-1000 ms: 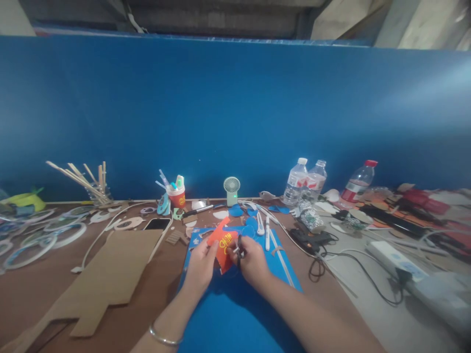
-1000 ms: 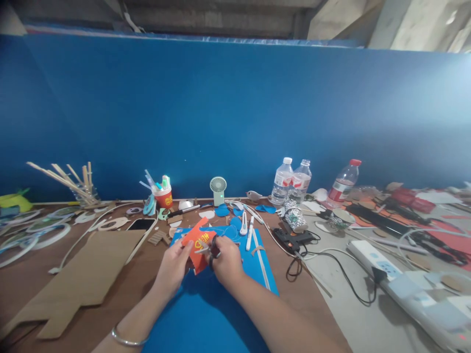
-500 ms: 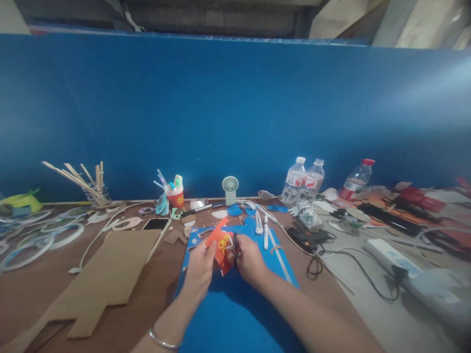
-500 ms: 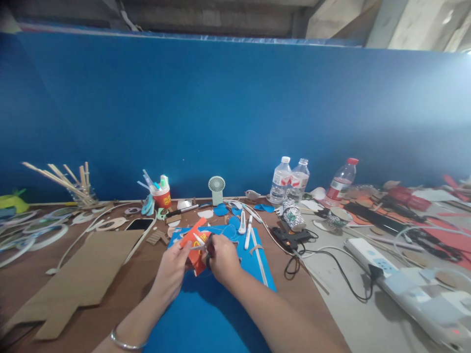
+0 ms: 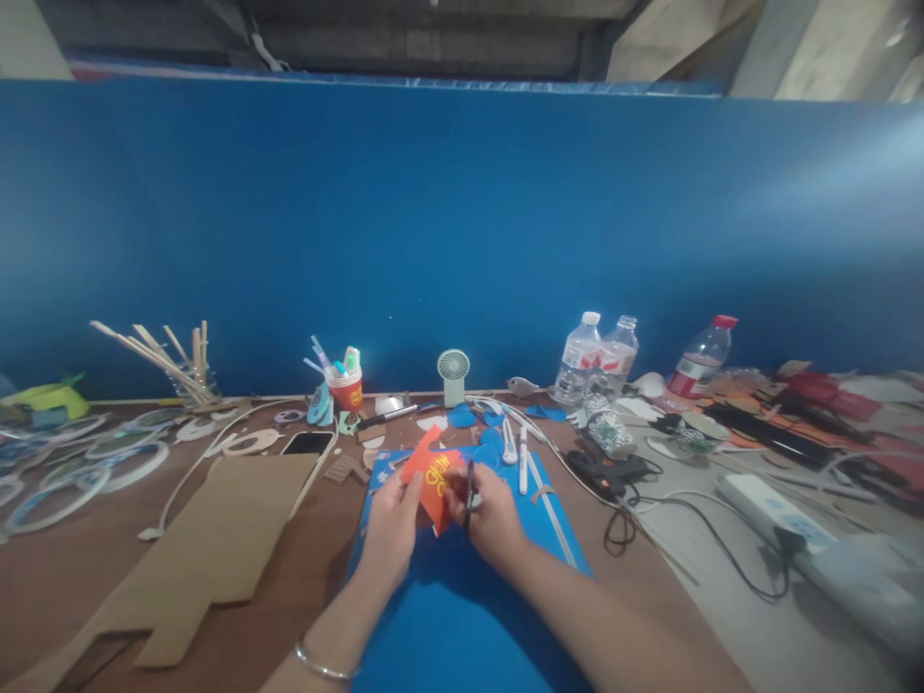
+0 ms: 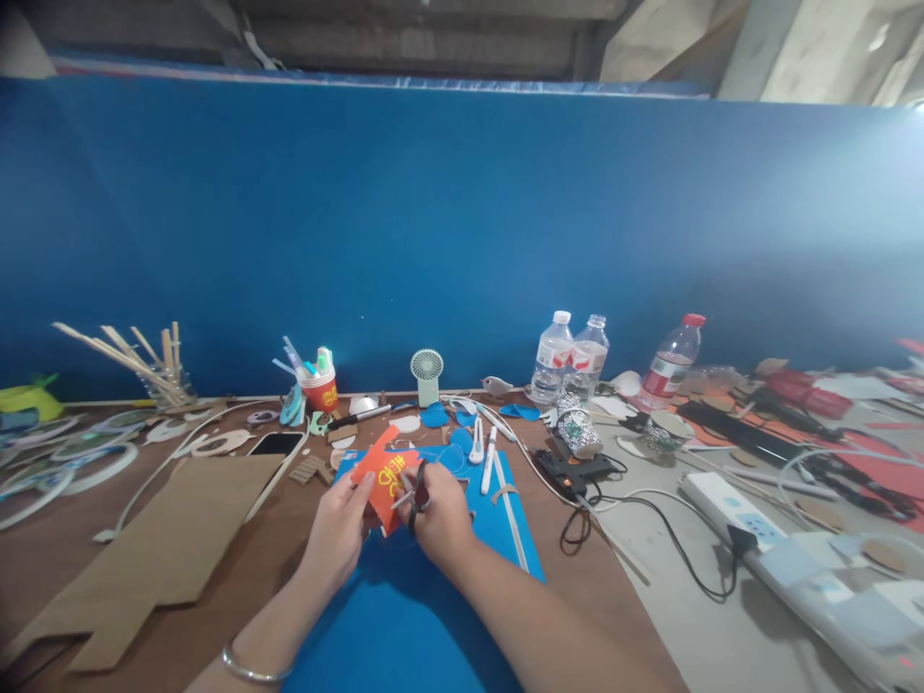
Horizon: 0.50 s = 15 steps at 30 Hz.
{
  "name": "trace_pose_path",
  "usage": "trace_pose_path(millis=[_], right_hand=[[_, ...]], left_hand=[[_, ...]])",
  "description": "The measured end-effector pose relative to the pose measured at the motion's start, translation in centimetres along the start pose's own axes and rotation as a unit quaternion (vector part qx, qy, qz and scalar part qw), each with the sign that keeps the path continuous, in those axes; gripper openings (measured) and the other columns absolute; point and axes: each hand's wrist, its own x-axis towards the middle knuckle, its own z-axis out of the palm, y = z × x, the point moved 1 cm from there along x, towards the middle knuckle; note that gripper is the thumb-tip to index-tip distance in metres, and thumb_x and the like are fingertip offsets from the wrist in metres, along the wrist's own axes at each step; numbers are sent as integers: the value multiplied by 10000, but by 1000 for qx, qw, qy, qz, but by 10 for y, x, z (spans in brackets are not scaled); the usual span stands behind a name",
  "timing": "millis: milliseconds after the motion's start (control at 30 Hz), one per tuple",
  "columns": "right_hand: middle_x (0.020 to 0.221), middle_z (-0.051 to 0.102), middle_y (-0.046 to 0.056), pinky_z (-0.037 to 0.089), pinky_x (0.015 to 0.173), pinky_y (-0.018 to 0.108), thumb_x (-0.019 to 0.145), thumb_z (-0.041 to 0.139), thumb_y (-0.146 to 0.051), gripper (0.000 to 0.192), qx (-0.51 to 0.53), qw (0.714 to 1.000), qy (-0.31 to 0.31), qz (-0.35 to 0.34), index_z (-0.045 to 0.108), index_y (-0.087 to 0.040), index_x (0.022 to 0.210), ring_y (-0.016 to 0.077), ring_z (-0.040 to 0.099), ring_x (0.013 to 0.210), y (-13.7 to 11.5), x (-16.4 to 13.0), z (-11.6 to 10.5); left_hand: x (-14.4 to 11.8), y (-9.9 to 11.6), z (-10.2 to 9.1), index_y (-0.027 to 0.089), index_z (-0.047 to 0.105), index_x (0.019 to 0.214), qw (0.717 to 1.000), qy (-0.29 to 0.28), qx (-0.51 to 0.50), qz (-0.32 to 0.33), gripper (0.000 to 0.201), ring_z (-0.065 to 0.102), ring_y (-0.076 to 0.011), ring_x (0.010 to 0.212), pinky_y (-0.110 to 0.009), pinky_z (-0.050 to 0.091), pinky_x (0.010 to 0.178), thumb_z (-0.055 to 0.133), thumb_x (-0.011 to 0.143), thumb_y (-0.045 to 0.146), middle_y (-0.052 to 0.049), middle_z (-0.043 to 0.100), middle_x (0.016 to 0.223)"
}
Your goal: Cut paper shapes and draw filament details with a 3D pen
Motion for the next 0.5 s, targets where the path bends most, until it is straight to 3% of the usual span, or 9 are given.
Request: trace_pose_path(millis=[133, 267, 367, 500], right_hand=[[660, 574, 32, 379, 613, 267, 714, 555, -204, 85, 16, 999, 7, 36, 565, -174, 634, 168, 531, 646, 2, 1, -1], [640, 567, 26, 379, 572, 259, 718, 541, -223, 94, 50, 996, 24, 68, 561, -168, 645, 152, 517, 589, 5, 2, 1], [593, 550, 1, 389, 532, 238, 733, 524, -252, 107, 98, 989, 49, 102, 537, -170, 665, 132, 501, 539, 5, 3, 2], [579, 529, -10, 401, 502, 228, 778, 469, -315, 164, 153, 969, 112, 158, 504, -170, 711, 124, 492, 518, 7, 9, -4]], left_hand=[[0, -2, 0, 110, 616, 977, 997, -71, -15, -27, 399, 649, -251, 830, -344, 516, 719, 609, 718, 414, -90, 700, 862], [0, -4, 0, 123, 537, 1111, 991, -130, -18, -21, 510, 634, -259, 914, -357, 503, 790, 689, 657, 299, -109, 672, 1019], [2, -8, 0, 109, 526, 1119, 990, -138, -9, -17, 544, 639, -264, 898, -364, 505, 792, 704, 636, 283, -128, 668, 1025], [4, -10, -1, 114, 501, 1140, 994, -103, -37, -30, 588, 638, -276, 911, -373, 512, 784, 719, 620, 278, -133, 666, 1024]])
